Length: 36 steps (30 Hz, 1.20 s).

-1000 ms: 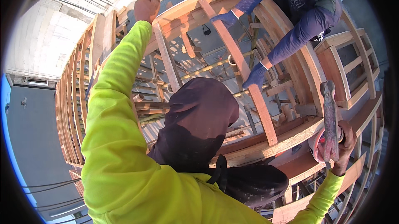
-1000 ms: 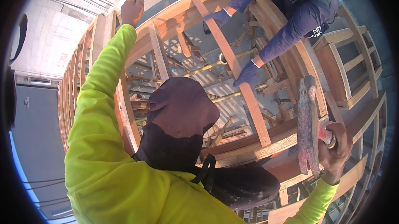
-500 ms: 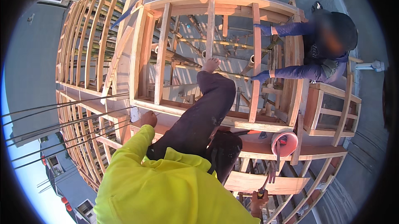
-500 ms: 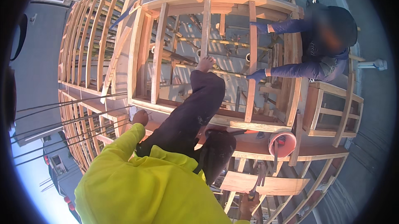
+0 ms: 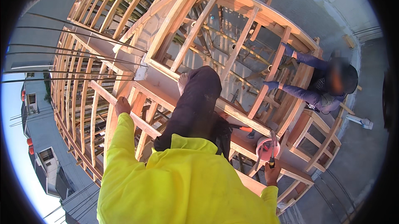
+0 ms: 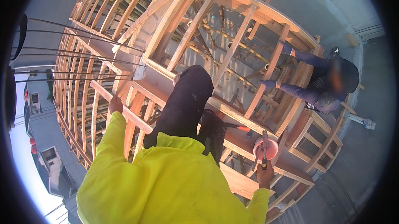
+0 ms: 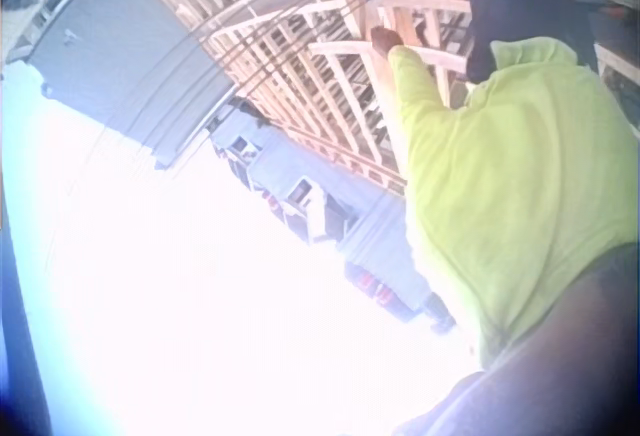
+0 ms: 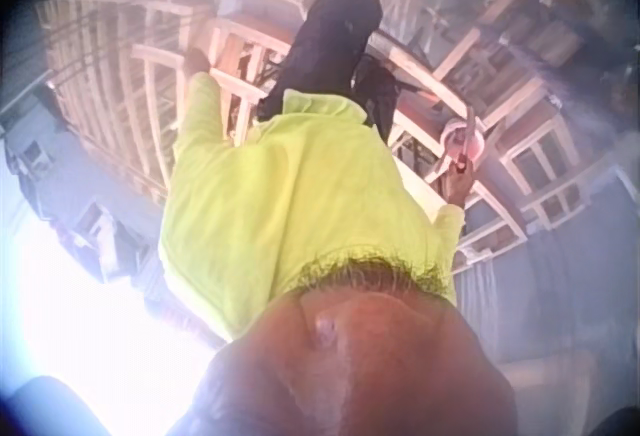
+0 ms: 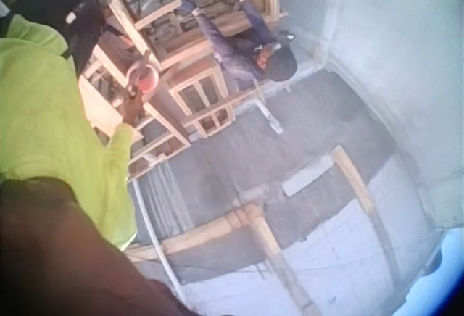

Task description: The person assembles a curved wooden frame by positioning planks and driving nails with a hammer. They repeatedly pick nails from a bucket, align wood pieces, and hammer them into place while another worker assists nearby.

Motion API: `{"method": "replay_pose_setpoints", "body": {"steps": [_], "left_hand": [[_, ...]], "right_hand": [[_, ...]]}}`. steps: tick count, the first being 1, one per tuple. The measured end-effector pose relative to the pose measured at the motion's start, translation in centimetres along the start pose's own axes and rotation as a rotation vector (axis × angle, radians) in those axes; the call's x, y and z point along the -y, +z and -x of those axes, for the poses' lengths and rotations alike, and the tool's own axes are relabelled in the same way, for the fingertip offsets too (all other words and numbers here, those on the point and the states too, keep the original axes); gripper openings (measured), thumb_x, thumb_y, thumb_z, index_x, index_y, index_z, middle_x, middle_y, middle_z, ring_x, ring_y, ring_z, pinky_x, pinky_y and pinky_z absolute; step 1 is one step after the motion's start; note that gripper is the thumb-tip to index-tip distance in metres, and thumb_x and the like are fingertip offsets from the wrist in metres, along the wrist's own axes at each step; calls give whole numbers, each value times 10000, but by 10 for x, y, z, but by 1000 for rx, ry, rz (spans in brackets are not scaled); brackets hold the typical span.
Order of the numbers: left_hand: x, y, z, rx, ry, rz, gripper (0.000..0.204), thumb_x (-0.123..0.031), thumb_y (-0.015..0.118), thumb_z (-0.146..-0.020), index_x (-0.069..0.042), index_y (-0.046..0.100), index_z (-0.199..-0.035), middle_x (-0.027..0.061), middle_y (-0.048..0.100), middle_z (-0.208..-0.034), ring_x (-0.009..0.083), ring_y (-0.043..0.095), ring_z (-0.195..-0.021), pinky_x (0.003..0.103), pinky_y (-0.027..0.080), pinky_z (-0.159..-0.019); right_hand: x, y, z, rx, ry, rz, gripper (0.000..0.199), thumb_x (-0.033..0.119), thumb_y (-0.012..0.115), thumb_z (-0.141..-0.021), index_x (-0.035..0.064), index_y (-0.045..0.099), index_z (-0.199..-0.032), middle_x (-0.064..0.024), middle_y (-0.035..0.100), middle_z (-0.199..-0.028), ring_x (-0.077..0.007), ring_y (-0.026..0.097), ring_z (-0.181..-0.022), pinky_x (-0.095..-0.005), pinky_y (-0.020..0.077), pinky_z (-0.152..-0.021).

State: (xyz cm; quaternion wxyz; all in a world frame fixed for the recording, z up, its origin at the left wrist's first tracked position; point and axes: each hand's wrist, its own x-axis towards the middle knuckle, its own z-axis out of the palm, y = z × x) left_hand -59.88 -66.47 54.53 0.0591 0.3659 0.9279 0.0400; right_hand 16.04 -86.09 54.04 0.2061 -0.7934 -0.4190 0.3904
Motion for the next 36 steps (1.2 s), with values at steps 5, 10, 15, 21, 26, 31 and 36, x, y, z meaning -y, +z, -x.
{"method": "replay_pose_setpoints", "body": {"steps": [5,10,15,21,26,31,36], "left_hand": [[-8,-17,-32,-203,77,179,293,-279,509,-942,-58,697,-981,230,704,-922,441,659,-866,504,502,-776],[-29,-39,-49,-211,60,520,271,-232,505,-931,-19,661,-876,121,601,-653,220,561,-564,369,450,-572],[-8,-52,-92,-286,49,719,251,-229,518,-937,-44,596,-785,35,555,-609,114,521,-546,281,427,-538],[-6,-84,-203,-254,27,944,265,-242,560,-963,-48,587,-784,-10,479,-620,85,439,-559,292,345,-491],[-18,-74,-289,-386,214,726,276,-256,567,-949,-10,687,-913,50,603,-684,146,533,-608,336,442,-569],[-70,-61,-327,-284,354,778,296,-232,532,-916,30,670,-908,166,644,-759,263,547,-680,397,464,-677],[-100,-31,-331,-152,429,709,269,-198,507,-864,22,661,-870,212,664,-772,327,613,-685,432,481,-673]], "right_hand": [[15,-4,-2,34,-33,7,146,-11,680,-818,30,593,-928,23,495,-706,-76,459,-604,-276,401,-540],[49,21,-7,146,210,-22,312,54,750,-766,16,637,-1055,-59,589,-723,-197,577,-660,-368,488,-655],[38,63,-14,108,54,43,287,37,745,-773,7,622,-1031,-64,571,-734,-187,558,-649,-354,462,-616],[101,99,2,6,222,-65,188,14,689,-836,48,607,-1002,2,524,-631,-119,497,-446,-297,392,-409],[145,147,39,-167,424,-136,255,85,686,-804,31,605,-1040,-55,566,-615,-173,557,-454,-332,448,-423],[201,213,93,-311,592,-243,196,66,696,-828,27,582,-982,-51,558,-624,-154,526,-416,-315,430,-375],[177,282,143,-383,548,-265,199,93,720,-829,16,599,-966,-75,595,-646,-172,561,-433,-318,458,-402]]}}
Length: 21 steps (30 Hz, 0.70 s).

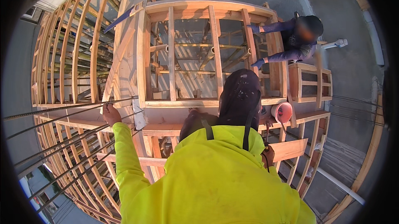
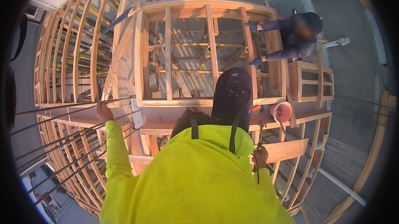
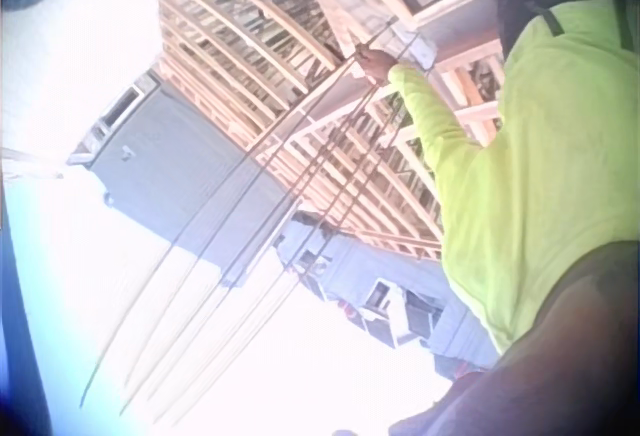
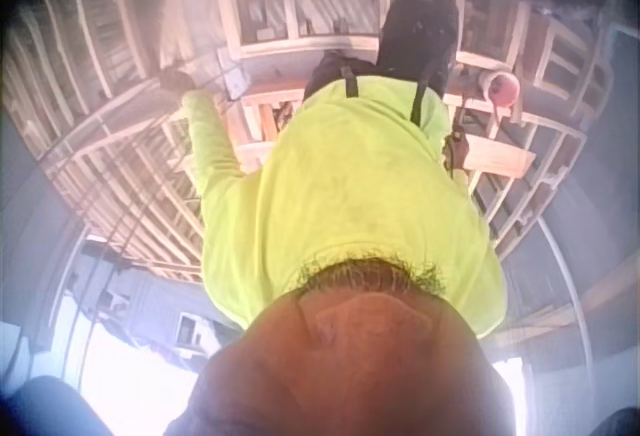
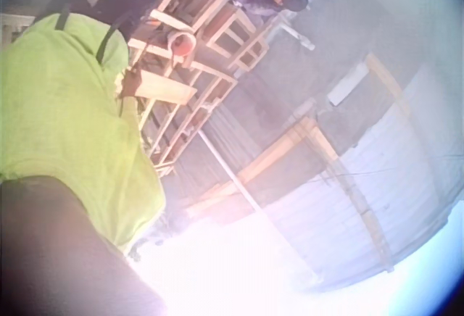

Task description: The person assembles a curved wooden frame by positioning planks and driving nails with a hammer. They repeatedly pick nails from a bucket, align wood pieces, and hammer them into place while another worker assists nearby.

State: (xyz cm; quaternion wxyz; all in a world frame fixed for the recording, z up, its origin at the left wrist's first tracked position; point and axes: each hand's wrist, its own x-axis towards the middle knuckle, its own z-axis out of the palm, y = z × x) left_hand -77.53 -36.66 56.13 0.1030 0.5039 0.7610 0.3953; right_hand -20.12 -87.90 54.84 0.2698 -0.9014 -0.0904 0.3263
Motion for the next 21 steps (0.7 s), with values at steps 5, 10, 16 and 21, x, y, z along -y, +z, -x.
{"method": "replay_pose_setpoints", "body": {"steps": [5,10,16,21], "left_hand": [[22,17,38,153,-57,-103,255,-178,494,-877,11,666,-885,169,648,-756,280,601,-704,416,477,-704],[72,-5,68,103,-17,-186,242,-179,507,-873,35,621,-858,247,626,-757,397,597,-679,471,467,-652],[70,-14,26,108,-112,-283,266,-206,542,-881,31,661,-877,230,659,-795,388,606,-710,461,481,-692],[-23,78,-76,125,18,-221,259,-219,586,-900,30,655,-885,196,648,-757,317,597,-672,429,478,-656]], "right_hand": [[24,16,10,78,-71,154,242,130,750,-791,11,623,-959,-92,613,-658,-197,596,-490,-346,483,-449],[67,35,-36,149,1,167,291,183,770,-760,10,644,-958,-106,633,-680,-222,632,-568,-374,502,-502],[163,65,-110,168,-80,168,215,138,763,-796,17,598,-862,-38,551,-587,-146,568,-458,-318,479,-431],[230,93,-178,163,-195,7,201,137,739,-838,17,600,-919,-37,583,-613,-126,579,-467,-297,475,-430]]}}
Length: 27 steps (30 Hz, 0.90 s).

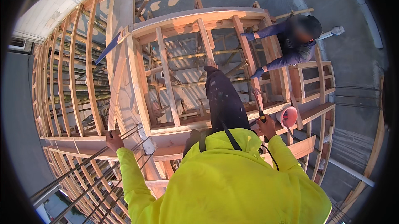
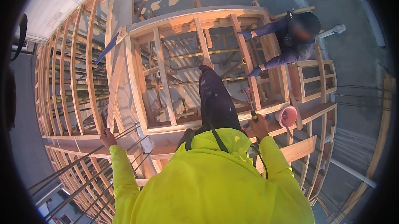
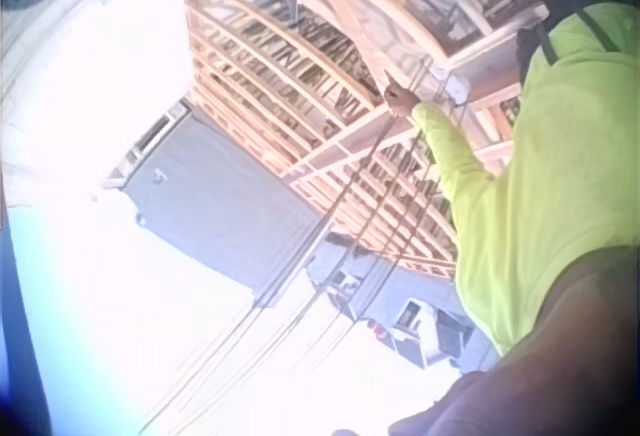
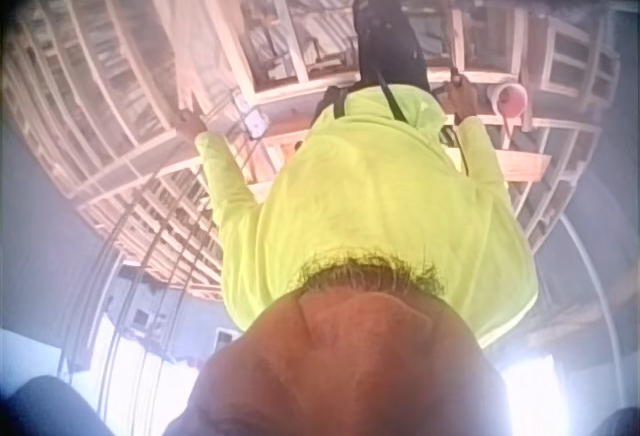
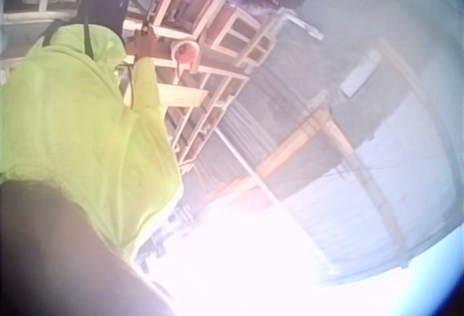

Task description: The person assembles a curved wooden frame by positioning planks and driving nails with a hammer. They repeatedly pick nails from a bucket, align wood pieces, and hammer them into place while another worker assists nearby.

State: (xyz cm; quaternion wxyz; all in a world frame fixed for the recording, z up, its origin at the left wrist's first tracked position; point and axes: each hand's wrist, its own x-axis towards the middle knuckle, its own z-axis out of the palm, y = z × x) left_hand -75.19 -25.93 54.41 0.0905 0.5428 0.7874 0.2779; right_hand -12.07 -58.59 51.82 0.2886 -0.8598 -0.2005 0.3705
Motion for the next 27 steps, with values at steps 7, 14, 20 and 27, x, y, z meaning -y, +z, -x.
{"method": "replay_pose_setpoints", "body": {"steps": [7,14,20,27], "left_hand": [[-232,129,-190,-26,424,254,187,-160,607,-903,16,633,-845,41,498,-622,112,433,-578,310,385,-528],[-587,162,-392,38,704,507,146,-123,579,-943,-1,637,-887,-11,507,-702,75,416,-676,247,389,-617],[-632,195,-388,20,740,266,169,-117,557,-915,-6,680,-949,77,599,-683,121,487,-588,282,428,-562],[-409,230,-271,281,41,-47,146,-129,603,-856,-2,650,-802,106,587,-617,215,536,-555,391,448,-563]], "right_hand": [[116,-5,-141,49,15,16,289,165,741,-832,-12,615,-1022,-59,583,-650,-152,583,-522,-325,497,-485],[245,-70,-262,51,-23,102,284,202,720,-864,19,607,-1049,-28,566,-657,-125,584,-525,-297,497,-472],[338,-138,-277,92,127,79,369,201,700,-831,-10,612,-1120,-132,647,-692,-219,641,-514,-374,528,-536],[376,-146,-280,26,223,22,361,159,728,-836,-12,600,-1127,-116,642,-683,-205,633,-508,-372,515,-512]]}}
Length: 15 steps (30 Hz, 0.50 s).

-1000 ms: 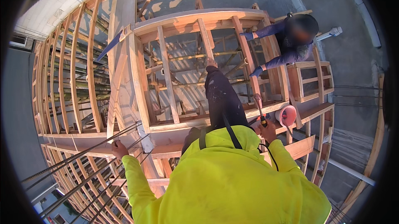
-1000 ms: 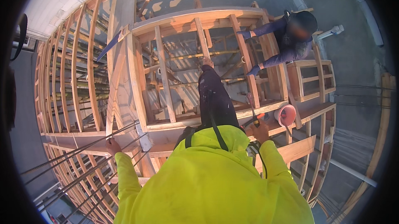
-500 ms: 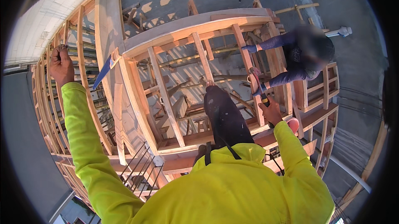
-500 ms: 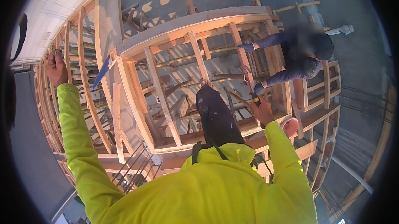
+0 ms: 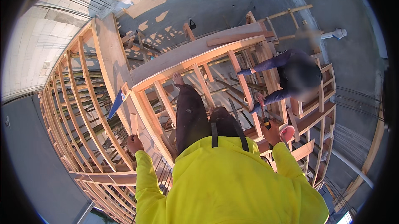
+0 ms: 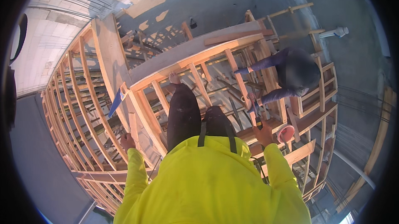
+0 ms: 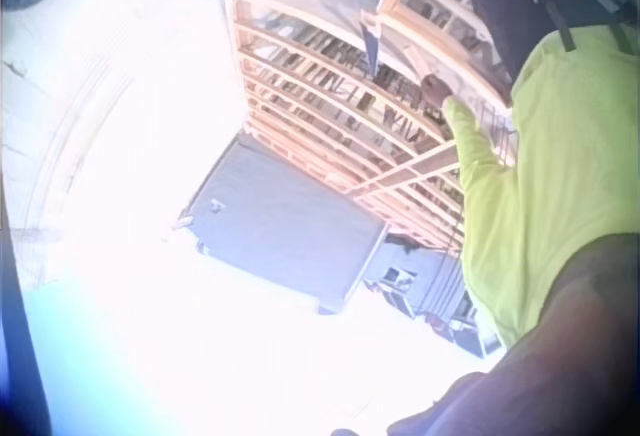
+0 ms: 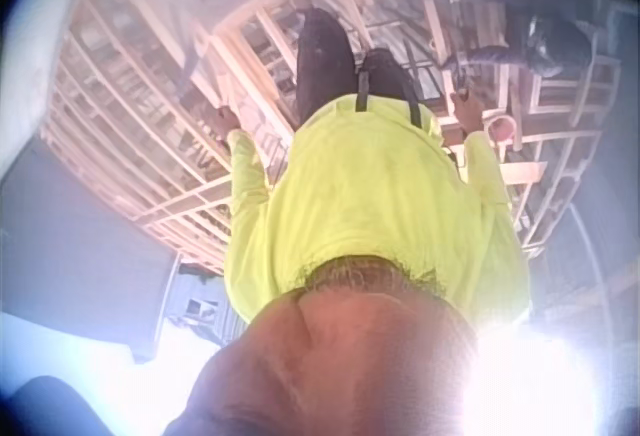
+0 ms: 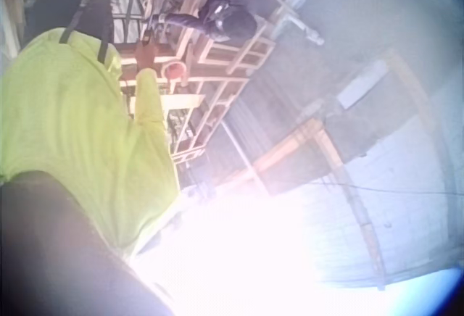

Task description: The person assembles a curved wooden frame by positioning planks and driving nails with a hammer. They repeatedly pick nails from a bucket, align wood pieces, and hammer them into place while another worker assists nearby.

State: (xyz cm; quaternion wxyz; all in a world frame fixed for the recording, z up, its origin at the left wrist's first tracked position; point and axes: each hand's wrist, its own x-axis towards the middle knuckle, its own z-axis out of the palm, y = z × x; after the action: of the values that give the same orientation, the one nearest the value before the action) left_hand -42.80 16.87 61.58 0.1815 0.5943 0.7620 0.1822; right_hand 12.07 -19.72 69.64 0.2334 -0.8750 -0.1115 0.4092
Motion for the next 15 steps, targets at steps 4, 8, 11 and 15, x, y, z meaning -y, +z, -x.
{"method": "replay_pose_setpoints", "body": {"steps": [4,8,11,15], "left_hand": [[-11,29,29,166,-86,-214,187,-166,637,-807,-3,723,-836,170,687,-711,280,660,-639,394,520,-637],[-91,86,-130,317,62,-150,219,-192,623,-834,4,719,-855,177,652,-671,263,630,-608,409,506,-622],[-256,112,-276,323,225,-65,240,-248,675,-830,-24,739,-885,147,696,-736,248,659,-655,384,506,-642],[-409,133,-405,329,553,129,183,-172,624,-879,-2,686,-856,15,549,-631,97,478,-601,305,408,-564]], "right_hand": [[15,24,-5,-100,139,-96,283,145,736,-838,19,615,-1060,-76,607,-638,-179,614,-493,-350,507,-472],[13,59,-25,-241,64,-52,278,134,735,-849,15,614,-1069,-60,602,-622,-153,603,-474,-308,500,-440],[56,67,-16,-258,200,-81,284,137,740,-844,14,621,-1071,-64,593,-618,-154,601,-470,-305,501,-429],[117,84,-10,-284,295,-180,280,141,724,-850,4,622,-1072,-63,588,-626,-152,592,-472,-304,493,-439]]}}
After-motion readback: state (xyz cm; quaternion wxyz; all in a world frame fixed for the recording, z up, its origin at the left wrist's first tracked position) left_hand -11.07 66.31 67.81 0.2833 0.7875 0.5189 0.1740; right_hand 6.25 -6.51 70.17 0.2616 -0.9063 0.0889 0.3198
